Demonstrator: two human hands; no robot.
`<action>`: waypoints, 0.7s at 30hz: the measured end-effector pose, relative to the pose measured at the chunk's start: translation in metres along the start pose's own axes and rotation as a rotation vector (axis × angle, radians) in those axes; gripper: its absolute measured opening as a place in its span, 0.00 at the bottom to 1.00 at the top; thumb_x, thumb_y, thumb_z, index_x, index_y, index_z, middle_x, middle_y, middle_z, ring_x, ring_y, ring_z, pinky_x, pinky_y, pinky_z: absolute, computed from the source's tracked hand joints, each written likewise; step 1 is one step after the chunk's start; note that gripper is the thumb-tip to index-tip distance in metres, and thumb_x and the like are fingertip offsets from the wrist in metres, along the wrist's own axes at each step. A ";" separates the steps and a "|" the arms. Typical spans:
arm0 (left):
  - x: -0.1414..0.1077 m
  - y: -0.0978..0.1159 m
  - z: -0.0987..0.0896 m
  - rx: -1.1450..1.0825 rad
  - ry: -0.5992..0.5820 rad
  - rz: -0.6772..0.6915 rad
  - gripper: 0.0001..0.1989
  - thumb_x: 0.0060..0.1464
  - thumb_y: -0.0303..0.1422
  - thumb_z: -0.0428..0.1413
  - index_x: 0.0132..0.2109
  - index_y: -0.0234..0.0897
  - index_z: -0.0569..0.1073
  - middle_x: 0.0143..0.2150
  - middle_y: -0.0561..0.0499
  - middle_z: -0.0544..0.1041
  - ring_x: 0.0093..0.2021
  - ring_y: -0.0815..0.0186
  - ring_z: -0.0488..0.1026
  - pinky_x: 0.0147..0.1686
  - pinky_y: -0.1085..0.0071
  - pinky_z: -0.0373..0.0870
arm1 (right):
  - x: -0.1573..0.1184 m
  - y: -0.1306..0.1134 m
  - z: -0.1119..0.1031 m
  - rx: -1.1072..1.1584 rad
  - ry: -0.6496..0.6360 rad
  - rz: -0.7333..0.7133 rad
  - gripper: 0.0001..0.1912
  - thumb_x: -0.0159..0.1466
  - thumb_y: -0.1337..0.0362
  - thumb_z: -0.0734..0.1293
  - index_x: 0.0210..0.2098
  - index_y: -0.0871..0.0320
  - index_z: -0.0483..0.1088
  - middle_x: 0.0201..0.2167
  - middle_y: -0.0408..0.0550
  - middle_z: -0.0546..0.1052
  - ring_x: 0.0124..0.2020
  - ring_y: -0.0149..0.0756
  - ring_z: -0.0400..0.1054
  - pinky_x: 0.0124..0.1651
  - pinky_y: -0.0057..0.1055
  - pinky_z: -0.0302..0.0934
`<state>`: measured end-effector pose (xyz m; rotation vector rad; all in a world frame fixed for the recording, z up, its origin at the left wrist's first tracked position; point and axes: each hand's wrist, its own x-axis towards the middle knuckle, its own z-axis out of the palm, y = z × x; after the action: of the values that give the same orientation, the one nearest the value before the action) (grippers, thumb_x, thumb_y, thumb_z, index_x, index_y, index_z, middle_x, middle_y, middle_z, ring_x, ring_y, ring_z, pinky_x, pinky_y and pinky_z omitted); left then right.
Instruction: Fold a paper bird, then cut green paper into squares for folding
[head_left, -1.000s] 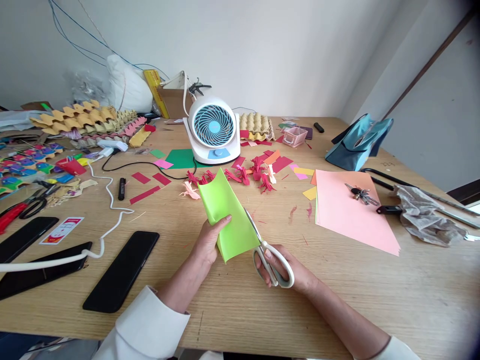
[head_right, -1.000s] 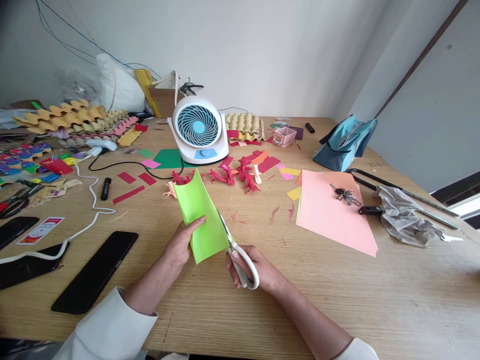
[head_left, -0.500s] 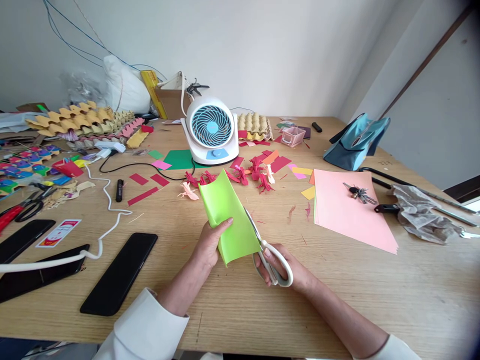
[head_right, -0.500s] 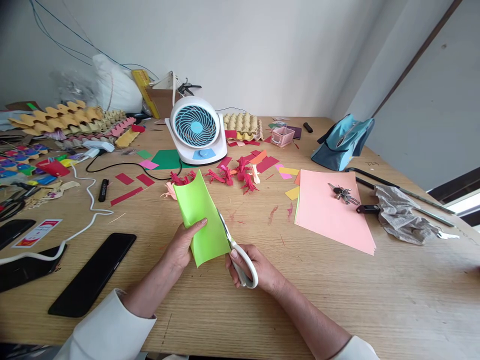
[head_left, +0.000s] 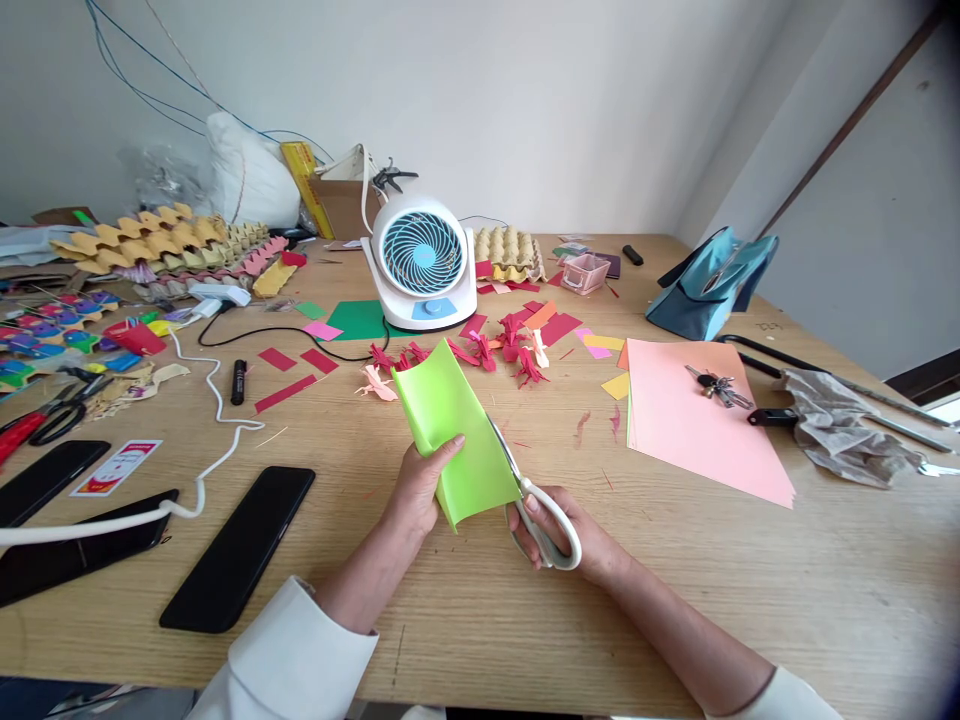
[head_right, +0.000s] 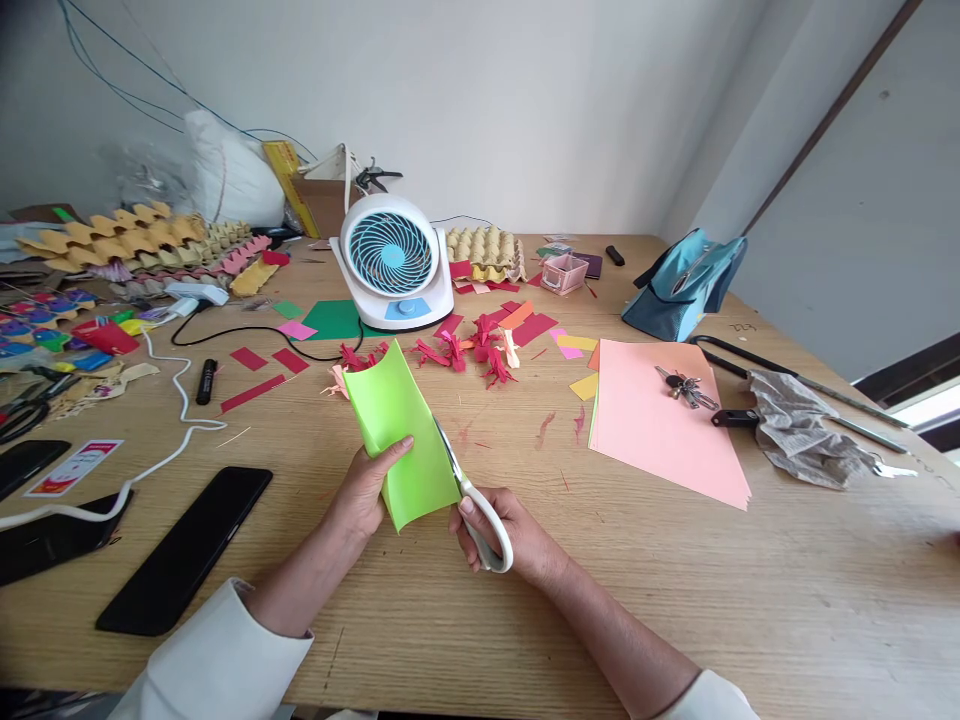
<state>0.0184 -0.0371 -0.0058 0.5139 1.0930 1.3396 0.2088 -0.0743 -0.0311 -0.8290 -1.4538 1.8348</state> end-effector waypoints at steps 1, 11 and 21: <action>0.000 0.000 0.000 0.002 0.012 0.014 0.27 0.32 0.35 0.73 0.42 0.32 0.77 0.36 0.47 0.82 0.35 0.58 0.79 0.40 0.63 0.75 | 0.000 0.000 0.000 0.011 -0.007 -0.003 0.28 0.64 0.40 0.61 0.32 0.62 0.68 0.15 0.40 0.67 0.14 0.26 0.59 0.19 0.25 0.53; 0.000 -0.006 0.004 0.053 0.137 0.291 0.25 0.35 0.34 0.72 0.44 0.35 0.78 0.43 0.47 0.82 0.41 0.60 0.79 0.41 0.69 0.74 | 0.003 0.000 0.003 0.117 -0.030 -0.039 0.27 0.66 0.41 0.60 0.36 0.62 0.70 0.18 0.41 0.69 0.17 0.26 0.60 0.22 0.25 0.55; 0.003 -0.001 0.000 0.047 0.037 0.060 0.25 0.30 0.35 0.73 0.40 0.33 0.78 0.36 0.47 0.82 0.34 0.59 0.79 0.36 0.65 0.75 | 0.002 0.000 0.003 0.034 -0.006 -0.011 0.29 0.64 0.39 0.60 0.34 0.61 0.70 0.19 0.42 0.70 0.17 0.27 0.61 0.22 0.26 0.56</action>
<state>0.0187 -0.0349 -0.0075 0.5621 1.1490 1.3828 0.2048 -0.0745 -0.0303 -0.7976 -1.4247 1.8501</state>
